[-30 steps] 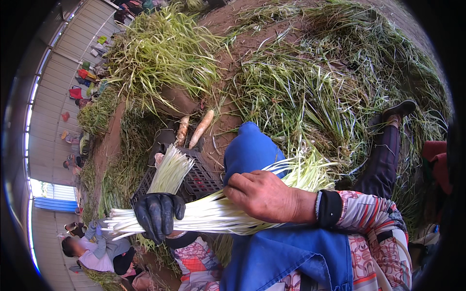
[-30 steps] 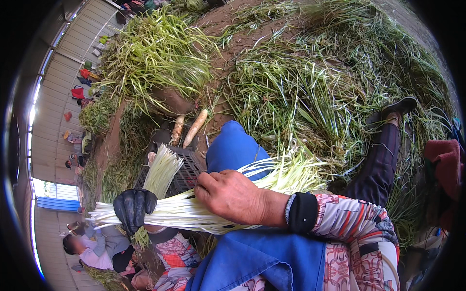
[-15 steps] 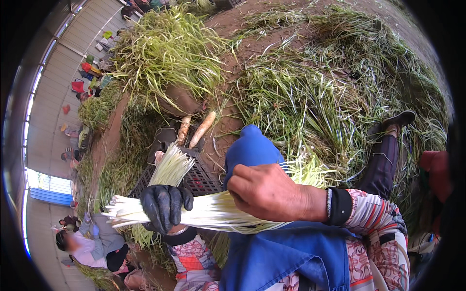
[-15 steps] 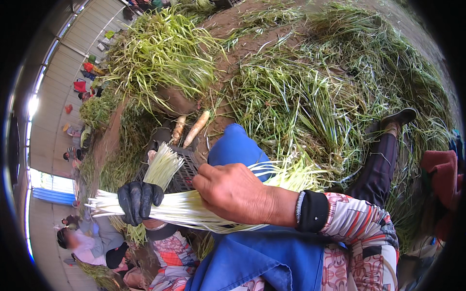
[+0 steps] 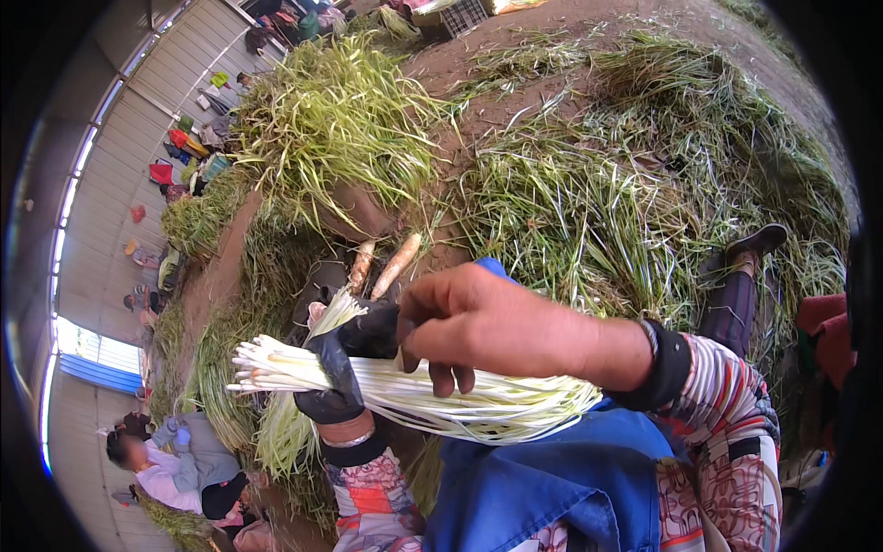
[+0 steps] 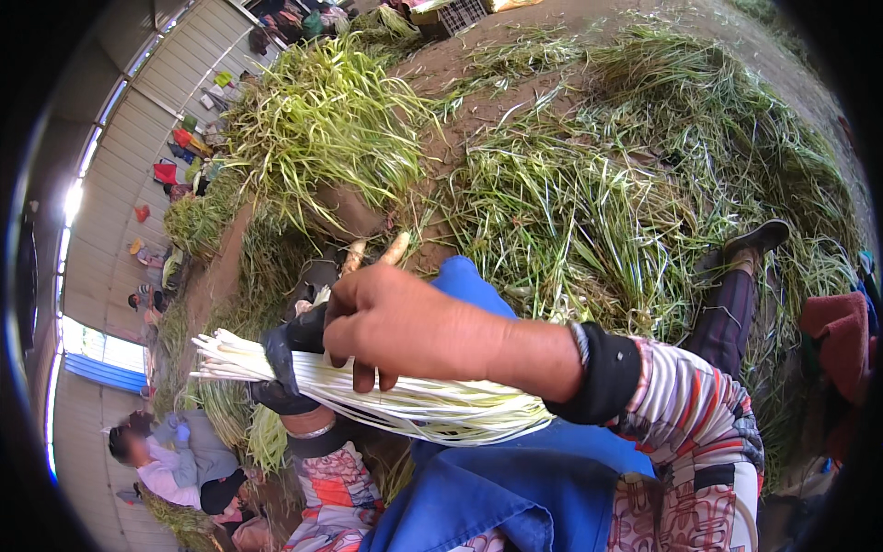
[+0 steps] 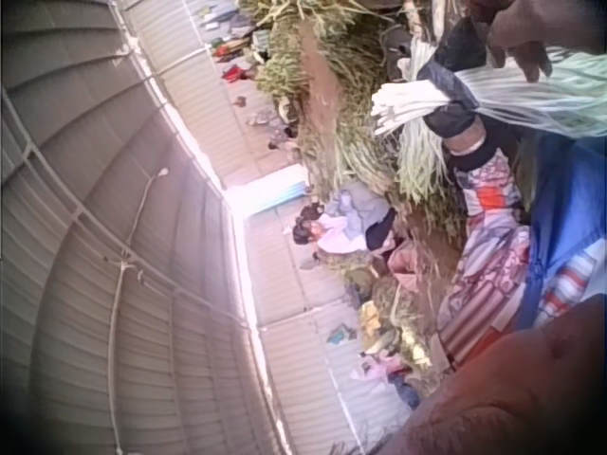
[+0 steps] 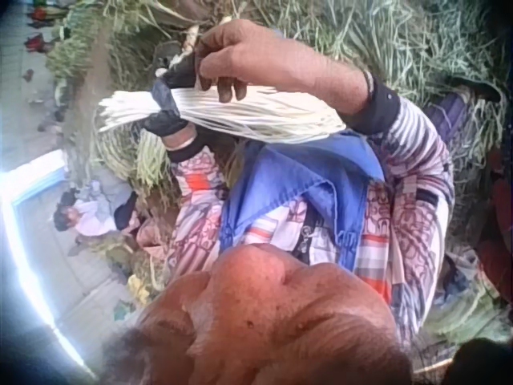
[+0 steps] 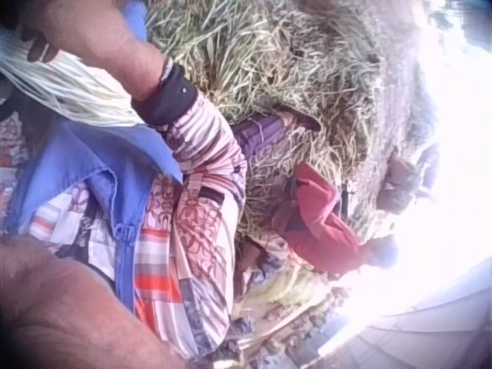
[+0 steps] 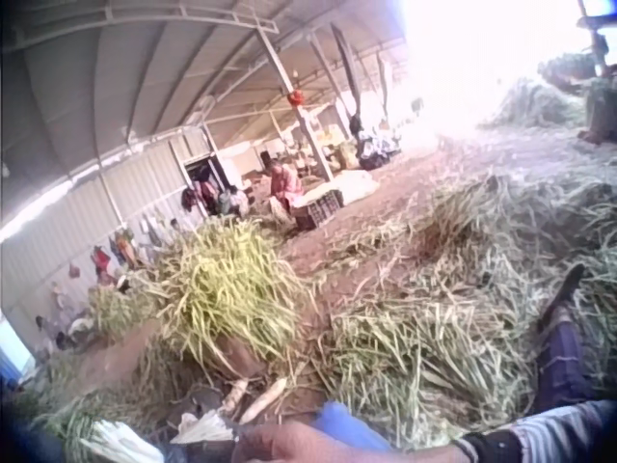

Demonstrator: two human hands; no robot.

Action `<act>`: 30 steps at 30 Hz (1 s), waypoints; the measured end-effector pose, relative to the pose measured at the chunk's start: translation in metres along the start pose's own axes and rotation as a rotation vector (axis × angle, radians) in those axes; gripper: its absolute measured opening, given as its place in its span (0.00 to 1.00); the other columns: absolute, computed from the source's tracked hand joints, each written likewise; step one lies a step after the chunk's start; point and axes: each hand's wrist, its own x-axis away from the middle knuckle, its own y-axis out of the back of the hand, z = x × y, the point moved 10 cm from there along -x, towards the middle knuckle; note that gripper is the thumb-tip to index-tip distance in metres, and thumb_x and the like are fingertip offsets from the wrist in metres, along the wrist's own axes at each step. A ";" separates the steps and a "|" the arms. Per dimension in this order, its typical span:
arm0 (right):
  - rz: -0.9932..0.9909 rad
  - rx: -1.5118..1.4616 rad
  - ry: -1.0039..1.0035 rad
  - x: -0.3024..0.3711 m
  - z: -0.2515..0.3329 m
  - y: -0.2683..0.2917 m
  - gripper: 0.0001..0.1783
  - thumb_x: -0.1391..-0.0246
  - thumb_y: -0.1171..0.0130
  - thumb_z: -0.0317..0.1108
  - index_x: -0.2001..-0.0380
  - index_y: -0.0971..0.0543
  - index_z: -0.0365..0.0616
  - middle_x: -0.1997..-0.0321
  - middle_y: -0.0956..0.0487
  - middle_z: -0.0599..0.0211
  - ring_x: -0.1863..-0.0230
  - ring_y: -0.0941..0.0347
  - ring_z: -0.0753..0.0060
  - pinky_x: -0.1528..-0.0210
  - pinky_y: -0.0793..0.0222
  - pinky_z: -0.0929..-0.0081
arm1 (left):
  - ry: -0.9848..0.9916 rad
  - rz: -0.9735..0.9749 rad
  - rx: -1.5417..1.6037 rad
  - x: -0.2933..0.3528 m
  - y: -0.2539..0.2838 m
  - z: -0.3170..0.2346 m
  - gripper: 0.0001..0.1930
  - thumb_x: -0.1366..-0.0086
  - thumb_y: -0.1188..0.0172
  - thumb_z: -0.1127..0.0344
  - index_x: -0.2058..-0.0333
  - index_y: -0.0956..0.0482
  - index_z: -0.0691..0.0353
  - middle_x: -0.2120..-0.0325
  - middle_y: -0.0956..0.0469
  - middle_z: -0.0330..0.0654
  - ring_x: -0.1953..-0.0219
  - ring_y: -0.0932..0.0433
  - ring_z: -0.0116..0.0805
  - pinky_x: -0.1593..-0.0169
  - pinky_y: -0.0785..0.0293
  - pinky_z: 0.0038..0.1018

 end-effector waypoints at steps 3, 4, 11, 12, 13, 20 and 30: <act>-0.029 -0.108 -0.081 0.004 0.002 0.014 0.11 0.48 0.48 0.28 0.65 0.26 0.30 0.69 0.21 0.60 0.74 0.23 0.73 0.74 0.27 0.76 | -0.019 -0.217 -0.292 -0.002 0.009 -0.007 0.37 0.32 0.56 0.43 0.54 0.34 0.86 0.57 0.28 0.70 0.66 0.22 0.40 0.62 0.23 0.26; -0.051 -0.158 -0.114 0.006 -0.001 0.019 0.10 0.47 0.48 0.28 0.64 0.26 0.31 0.68 0.21 0.60 0.74 0.23 0.72 0.74 0.26 0.76 | -0.023 -0.270 -0.310 -0.003 0.007 -0.010 0.39 0.35 0.52 0.40 0.59 0.31 0.85 0.64 0.24 0.69 0.75 0.22 0.38 0.68 0.23 0.22; -0.066 -0.333 -0.059 0.013 0.008 0.024 0.08 0.44 0.47 0.29 0.64 0.27 0.35 0.70 0.22 0.61 0.76 0.25 0.73 0.75 0.27 0.77 | 0.096 -0.305 -0.021 -0.015 -0.018 -0.012 0.29 0.53 0.28 0.43 0.76 0.31 0.64 0.84 0.28 0.41 0.83 0.29 0.30 0.76 0.31 0.21; -0.061 -0.366 -0.050 0.014 0.011 0.024 0.07 0.43 0.47 0.29 0.65 0.27 0.36 0.70 0.22 0.61 0.76 0.25 0.73 0.75 0.27 0.77 | 0.075 -0.256 -0.069 -0.019 -0.023 -0.014 0.29 0.55 0.26 0.43 0.76 0.32 0.62 0.84 0.29 0.40 0.82 0.29 0.29 0.76 0.31 0.21; -0.062 -0.409 -0.037 0.016 0.015 0.024 0.06 0.43 0.48 0.28 0.65 0.27 0.36 0.70 0.22 0.61 0.76 0.25 0.73 0.75 0.27 0.77 | 0.019 -0.135 -0.030 -0.025 -0.034 -0.017 0.27 0.54 0.26 0.45 0.76 0.32 0.61 0.84 0.29 0.41 0.81 0.28 0.31 0.73 0.29 0.24; -0.093 -0.595 0.252 0.049 0.061 0.064 0.08 0.40 0.51 0.30 0.65 0.29 0.34 0.66 0.23 0.54 0.76 0.24 0.69 0.73 0.24 0.73 | 0.223 -0.078 0.351 -0.028 -0.048 0.017 0.29 0.54 0.36 0.59 0.54 0.28 0.72 0.72 0.25 0.48 0.73 0.27 0.36 0.59 0.31 0.36; -0.209 -0.590 0.316 0.123 0.054 0.110 0.08 0.39 0.52 0.29 0.61 0.29 0.34 0.65 0.25 0.55 0.74 0.25 0.71 0.69 0.25 0.72 | 0.295 0.113 0.212 -0.048 -0.090 0.023 0.19 0.56 0.37 0.59 0.70 0.25 0.68 0.84 0.28 0.42 0.80 0.29 0.35 0.61 0.34 0.37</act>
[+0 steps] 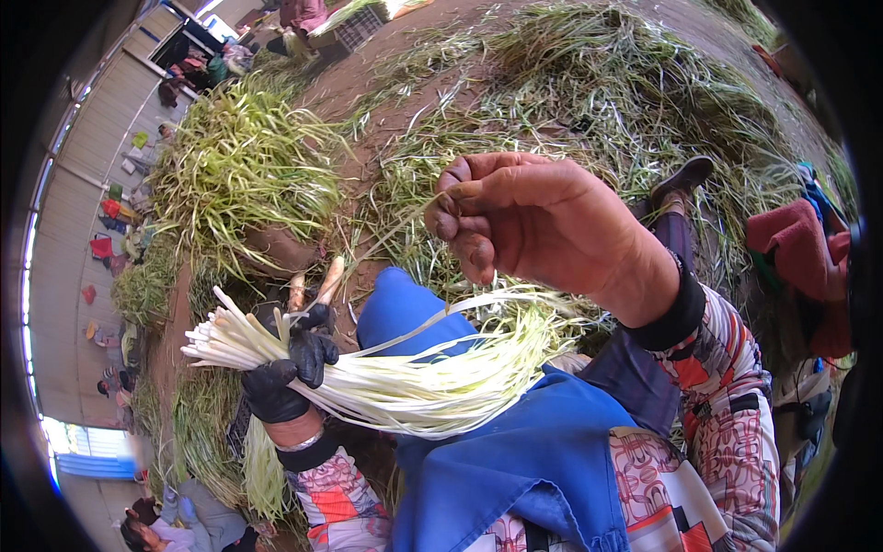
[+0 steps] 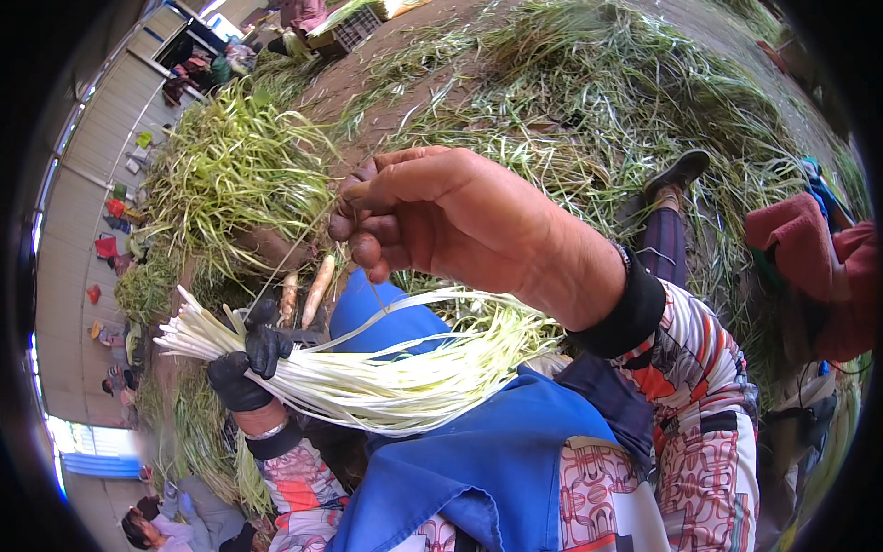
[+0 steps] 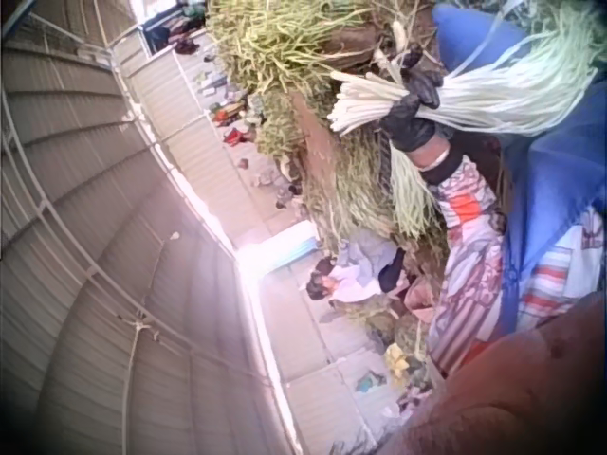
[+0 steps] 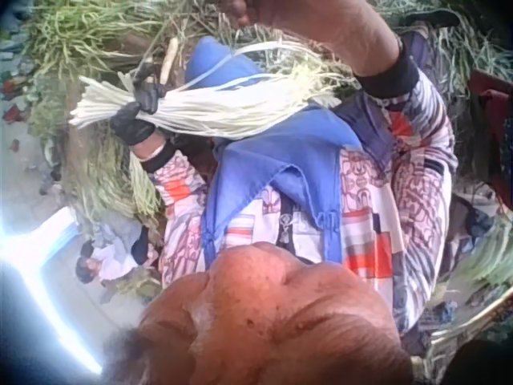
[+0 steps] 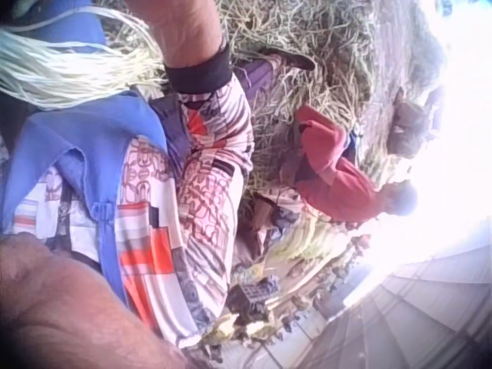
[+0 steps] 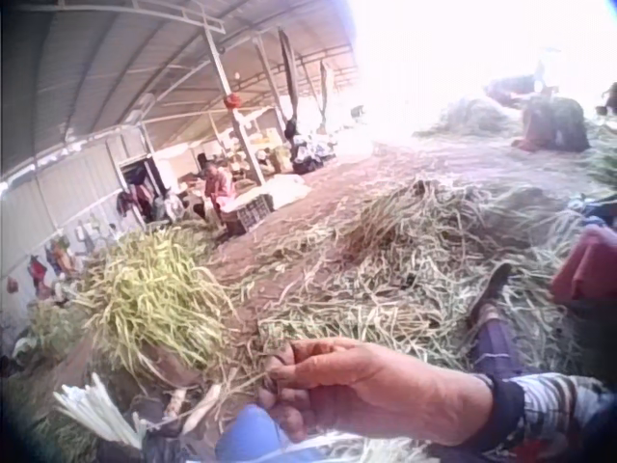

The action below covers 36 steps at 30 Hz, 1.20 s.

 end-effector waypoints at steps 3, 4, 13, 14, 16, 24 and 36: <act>0.016 -0.009 0.077 0.022 0.016 0.008 0.10 0.40 0.52 0.30 0.61 0.29 0.34 0.66 0.26 0.57 0.74 0.25 0.72 0.70 0.26 0.75 | 0.059 -0.008 -0.127 -0.005 -0.015 -0.002 0.29 0.56 0.37 0.61 0.56 0.29 0.76 0.84 0.29 0.41 0.80 0.29 0.33 0.60 0.33 0.36; 0.048 -0.011 0.112 0.030 0.024 0.010 0.10 0.40 0.52 0.30 0.60 0.30 0.33 0.65 0.26 0.57 0.74 0.26 0.73 0.69 0.26 0.76 | 0.096 0.011 -0.186 -0.008 -0.019 0.000 0.34 0.56 0.38 0.61 0.52 0.32 0.79 0.84 0.30 0.39 0.80 0.31 0.32 0.59 0.33 0.35; 0.115 -0.155 0.541 0.166 0.168 0.099 0.08 0.38 0.56 0.26 0.58 0.36 0.34 0.62 0.37 0.69 0.63 0.37 0.77 0.56 0.29 0.75 | -0.265 -0.151 0.345 -0.010 0.042 -0.033 0.09 0.43 0.42 0.70 0.63 0.28 0.63 0.80 0.32 0.33 0.75 0.30 0.24 0.56 0.32 0.27; 0.137 -0.146 0.483 0.185 0.173 0.110 0.11 0.37 0.55 0.27 0.55 0.35 0.32 0.60 0.35 0.67 0.60 0.35 0.75 0.51 0.28 0.74 | -0.349 -0.159 0.320 -0.008 0.057 -0.045 0.07 0.41 0.43 0.73 0.63 0.28 0.63 0.80 0.32 0.32 0.74 0.31 0.24 0.55 0.33 0.27; -0.162 -0.149 0.651 0.242 0.196 0.169 0.11 0.41 0.55 0.22 0.55 0.36 0.37 0.62 0.35 0.69 0.61 0.36 0.77 0.59 0.32 0.77 | -0.405 -0.082 0.460 -0.003 0.082 -0.062 0.08 0.40 0.42 0.73 0.61 0.28 0.59 0.76 0.31 0.30 0.71 0.30 0.22 0.52 0.35 0.30; -0.910 0.026 0.907 0.423 0.212 0.364 0.10 0.38 0.53 0.26 0.58 0.27 0.31 0.66 0.22 0.60 0.65 0.24 0.68 0.60 0.24 0.72 | -0.601 -0.621 -0.030 0.101 0.265 -0.087 0.05 0.38 0.45 0.65 0.67 0.25 0.59 0.71 0.26 0.38 0.63 0.27 0.35 0.51 0.31 0.36; -1.205 2.032 -0.021 0.268 0.051 0.320 0.18 0.56 0.44 0.24 0.58 0.24 0.46 0.56 0.27 0.51 0.60 0.26 0.46 0.57 0.28 0.58 | 1.026 -0.344 -2.200 0.207 0.303 0.135 0.25 0.40 0.44 0.43 0.50 0.25 0.51 0.51 0.25 0.46 0.50 0.27 0.38 0.50 0.30 0.34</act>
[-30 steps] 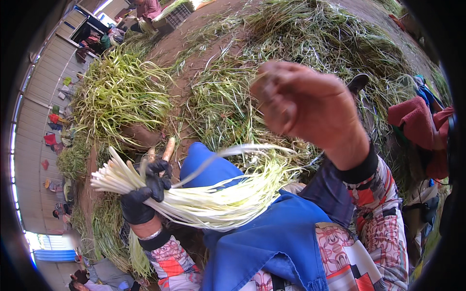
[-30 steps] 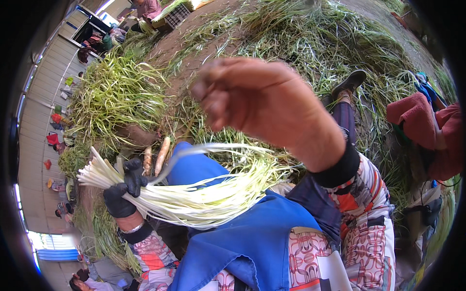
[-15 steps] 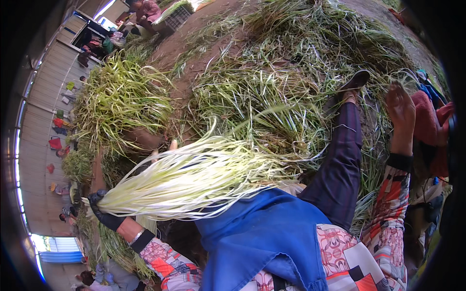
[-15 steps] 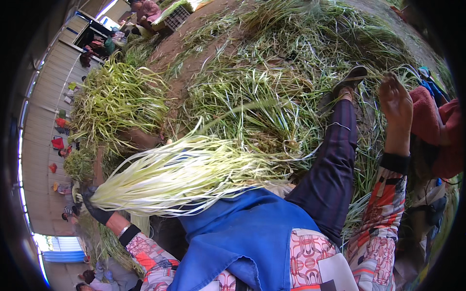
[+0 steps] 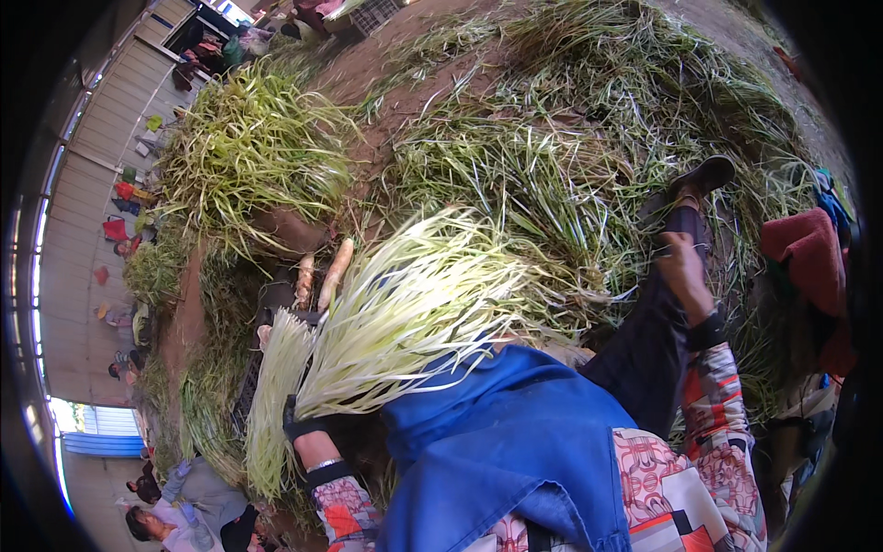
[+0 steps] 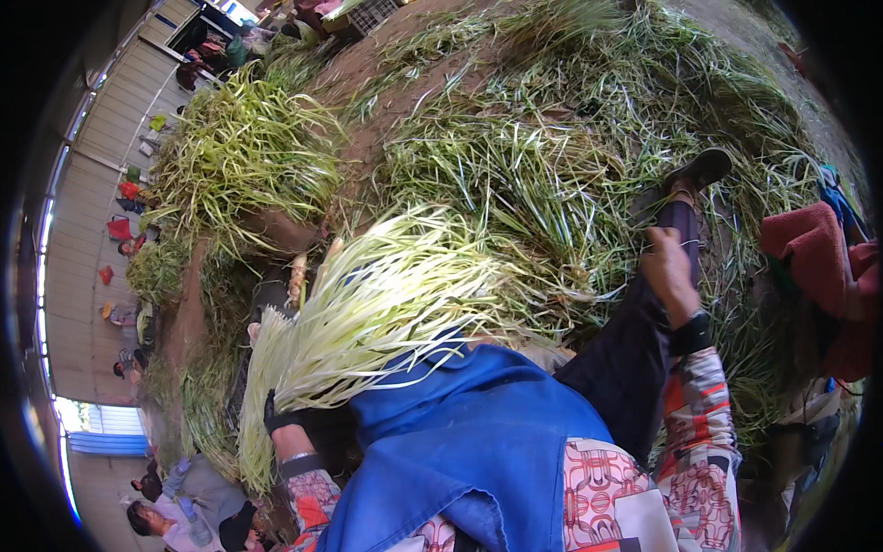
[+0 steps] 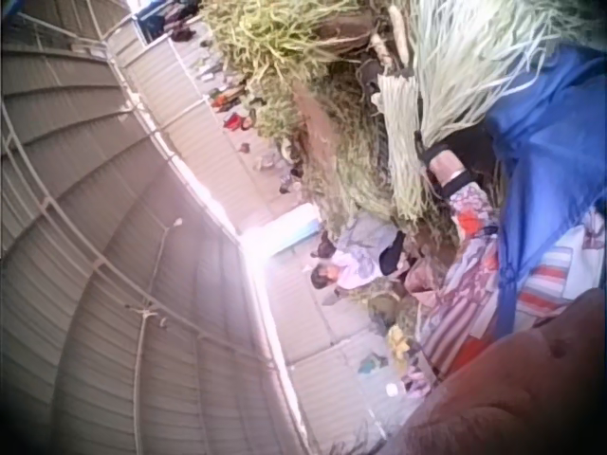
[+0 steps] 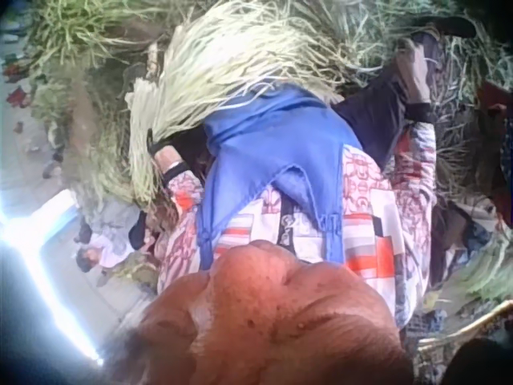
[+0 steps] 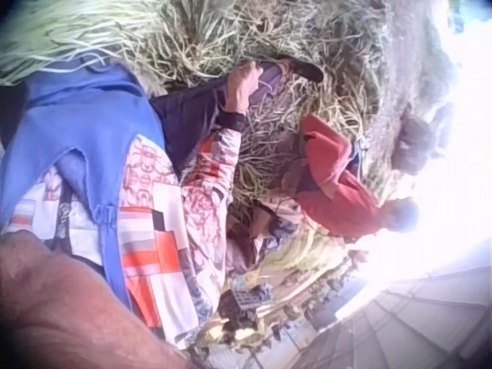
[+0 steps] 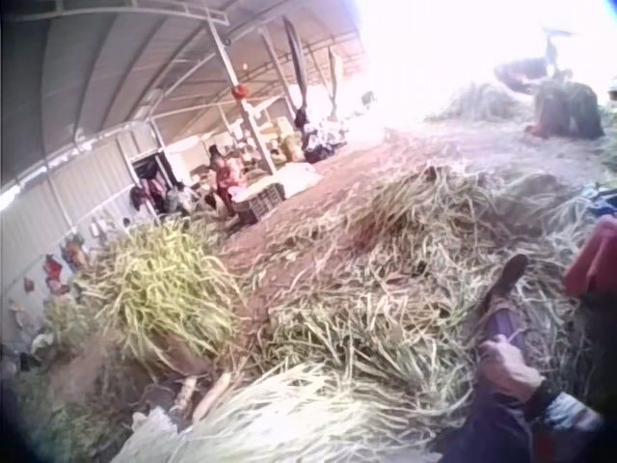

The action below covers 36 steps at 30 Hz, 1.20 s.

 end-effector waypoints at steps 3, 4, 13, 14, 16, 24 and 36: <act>0.096 -0.231 0.154 0.009 0.105 -0.013 0.06 0.54 0.36 0.31 0.71 0.21 0.44 0.67 0.25 0.61 0.65 0.26 0.52 0.63 0.29 0.62 | -0.034 -0.041 -0.010 -0.003 -0.043 -0.003 0.26 0.40 0.44 0.43 0.49 0.26 0.51 0.51 0.25 0.46 0.50 0.27 0.38 0.50 0.30 0.35; 0.093 -0.388 0.267 0.018 0.143 -0.007 0.07 0.54 0.35 0.30 0.69 0.19 0.45 0.66 0.24 0.61 0.67 0.25 0.54 0.64 0.28 0.64 | -0.052 -0.051 -0.019 -0.003 -0.056 -0.004 0.26 0.41 0.43 0.43 0.49 0.26 0.51 0.50 0.25 0.46 0.50 0.27 0.38 0.49 0.31 0.35; 0.298 -0.703 0.637 0.065 0.313 -0.001 0.09 0.54 0.37 0.25 0.66 0.19 0.45 0.65 0.24 0.63 0.67 0.23 0.58 0.67 0.25 0.68 | -0.173 -0.121 -0.079 0.011 -0.138 -0.029 0.27 0.41 0.43 0.44 0.48 0.28 0.51 0.49 0.27 0.47 0.48 0.29 0.39 0.48 0.32 0.36; 0.252 -0.725 0.698 0.073 0.319 0.005 0.09 0.54 0.37 0.25 0.67 0.19 0.45 0.65 0.24 0.65 0.68 0.23 0.59 0.67 0.25 0.68 | -0.183 -0.128 -0.079 0.012 -0.145 -0.033 0.27 0.41 0.43 0.44 0.47 0.28 0.51 0.49 0.27 0.47 0.48 0.29 0.39 0.47 0.33 0.36; 0.195 -0.708 0.778 0.083 0.328 0.010 0.08 0.53 0.37 0.27 0.67 0.20 0.46 0.66 0.25 0.66 0.72 0.24 0.59 0.70 0.26 0.67 | -0.208 -0.132 -0.094 0.017 -0.161 -0.040 0.27 0.41 0.43 0.44 0.47 0.28 0.51 0.49 0.27 0.47 0.47 0.29 0.39 0.47 0.33 0.36; 0.311 -0.726 0.774 0.086 0.330 -0.001 0.05 0.51 0.42 0.27 0.68 0.24 0.41 0.66 0.27 0.59 0.72 0.26 0.52 0.71 0.28 0.60 | -0.277 -0.158 -0.146 0.025 -0.192 -0.064 0.28 0.41 0.42 0.44 0.46 0.29 0.51 0.47 0.28 0.47 0.46 0.30 0.40 0.45 0.35 0.37; 1.074 -1.832 -0.265 0.079 0.236 0.011 0.08 0.52 0.40 0.28 0.73 0.31 0.41 0.80 0.33 0.69 0.82 0.34 0.80 0.83 0.40 0.83 | -0.361 -0.205 -0.179 0.021 -0.213 -0.097 0.30 0.42 0.41 0.45 0.44 0.31 0.50 0.45 0.30 0.48 0.44 0.32 0.41 0.43 0.37 0.38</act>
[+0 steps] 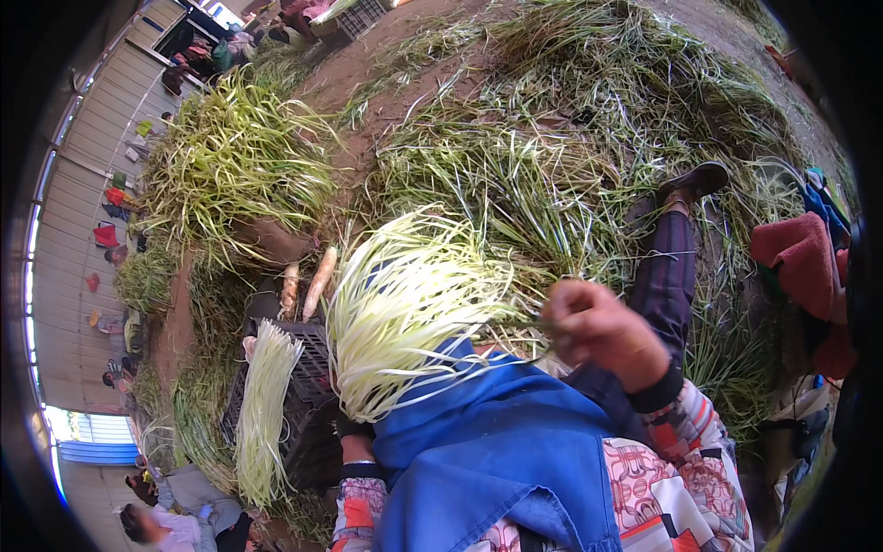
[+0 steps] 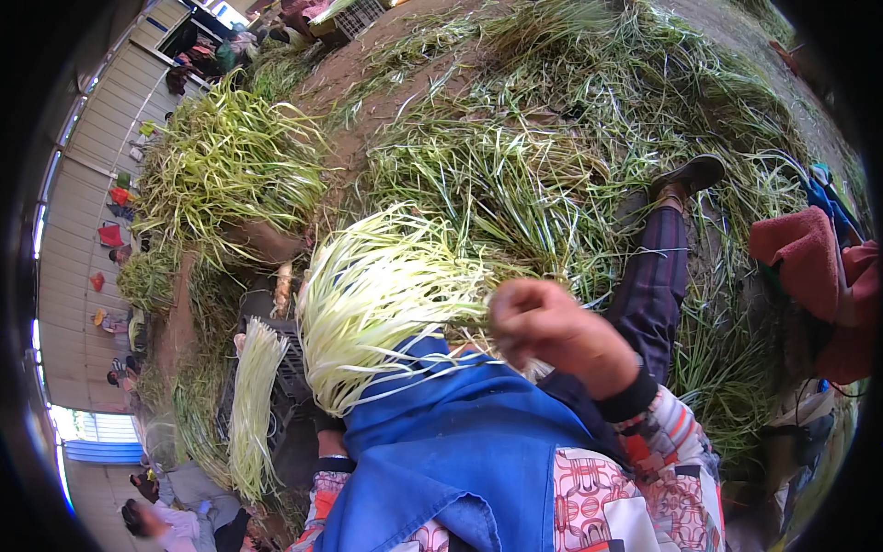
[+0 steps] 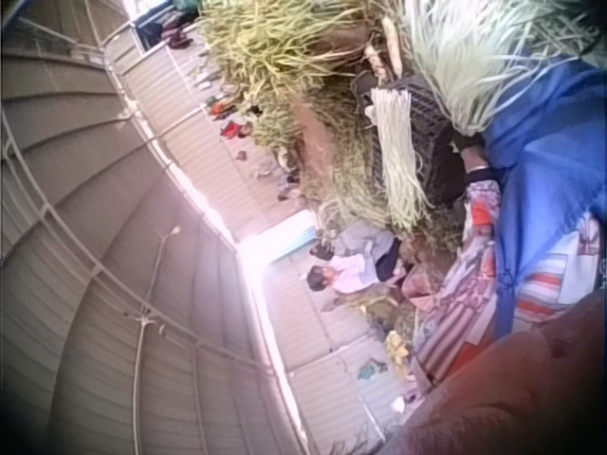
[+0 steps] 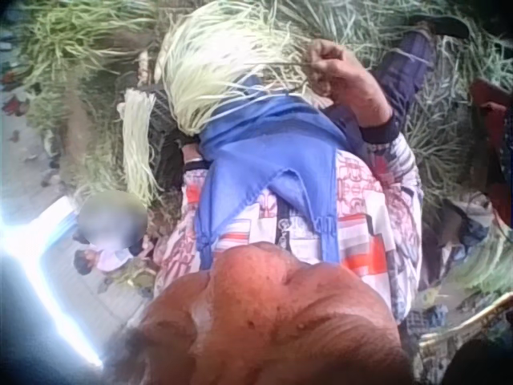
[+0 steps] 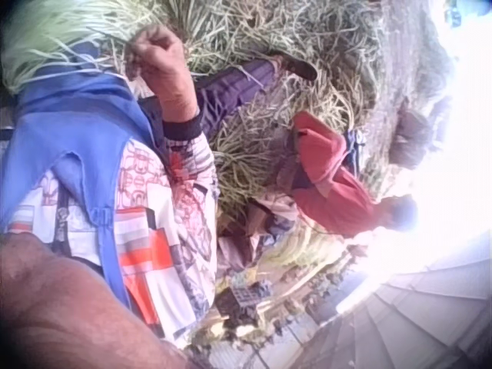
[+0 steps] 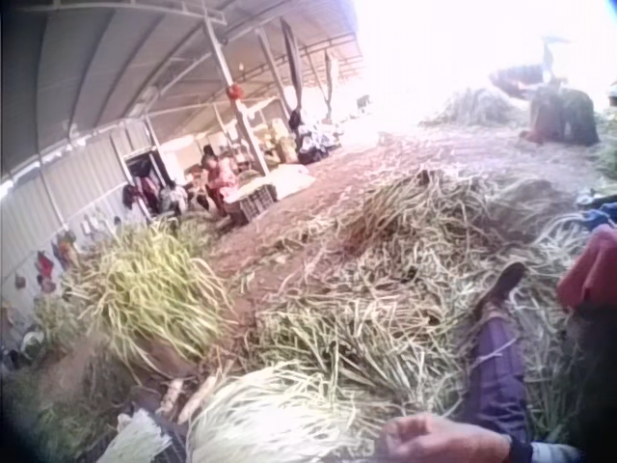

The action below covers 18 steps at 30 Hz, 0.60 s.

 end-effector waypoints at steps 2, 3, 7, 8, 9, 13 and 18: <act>-0.057 -0.181 0.130 0.031 0.043 0.028 0.04 0.49 0.45 0.26 0.72 0.30 0.44 0.78 0.32 0.72 0.84 0.38 0.86 0.87 0.45 0.87 | -0.009 -0.008 -0.007 -0.003 0.000 -0.002 0.30 0.42 0.41 0.45 0.44 0.32 0.50 0.45 0.30 0.48 0.43 0.33 0.41 0.43 0.37 0.38; -0.018 -0.484 0.270 0.045 0.069 0.042 0.04 0.49 0.46 0.24 0.71 0.30 0.44 0.77 0.32 0.73 0.83 0.38 0.86 0.87 0.44 0.87 | -0.013 -0.010 -0.013 -0.005 -0.001 -0.003 0.30 0.42 0.41 0.45 0.43 0.32 0.50 0.45 0.30 0.48 0.43 0.33 0.41 0.42 0.38 0.38; 0.159 -0.621 0.906 0.150 0.195 0.097 0.10 0.44 0.49 0.23 0.60 0.35 0.43 0.66 0.32 0.72 0.77 0.36 0.87 0.75 0.34 0.87 | -0.029 -0.036 -0.023 -0.013 0.001 -0.008 0.31 0.42 0.41 0.45 0.43 0.32 0.50 0.44 0.31 0.48 0.43 0.33 0.41 0.42 0.39 0.39; -0.003 -0.507 0.981 0.168 0.206 0.121 0.09 0.43 0.49 0.24 0.60 0.33 0.43 0.65 0.31 0.72 0.78 0.37 0.87 0.76 0.35 0.86 | -0.042 -0.042 -0.021 -0.013 0.001 -0.008 0.31 0.42 0.41 0.45 0.43 0.33 0.50 0.44 0.31 0.48 0.42 0.34 0.41 0.41 0.39 0.39; -0.243 -0.289 0.933 0.177 0.211 0.143 0.07 0.43 0.50 0.24 0.60 0.32 0.43 0.64 0.31 0.71 0.78 0.37 0.87 0.77 0.37 0.85 | -0.053 -0.046 -0.025 -0.016 0.000 -0.013 0.31 0.42 0.41 0.45 0.42 0.33 0.50 0.44 0.31 0.49 0.42 0.34 0.42 0.41 0.39 0.39; -1.168 1.093 0.160 0.152 0.156 0.208 0.13 0.45 0.43 0.28 0.55 0.26 0.41 0.68 0.26 0.67 0.74 0.31 0.82 0.74 0.32 0.80 | -0.066 -0.064 -0.026 -0.021 -0.005 -0.020 0.32 0.43 0.41 0.45 0.42 0.33 0.50 0.43 0.32 0.49 0.41 0.34 0.42 0.40 0.40 0.39; -0.638 1.520 0.543 0.038 0.062 0.073 0.10 0.56 0.35 0.23 0.66 0.20 0.42 0.68 0.23 0.61 0.70 0.24 0.61 0.68 0.27 0.70 | -0.081 -0.074 -0.028 -0.019 -0.013 -0.024 0.33 0.43 0.40 0.45 0.41 0.34 0.50 0.43 0.33 0.49 0.41 0.35 0.42 0.39 0.41 0.40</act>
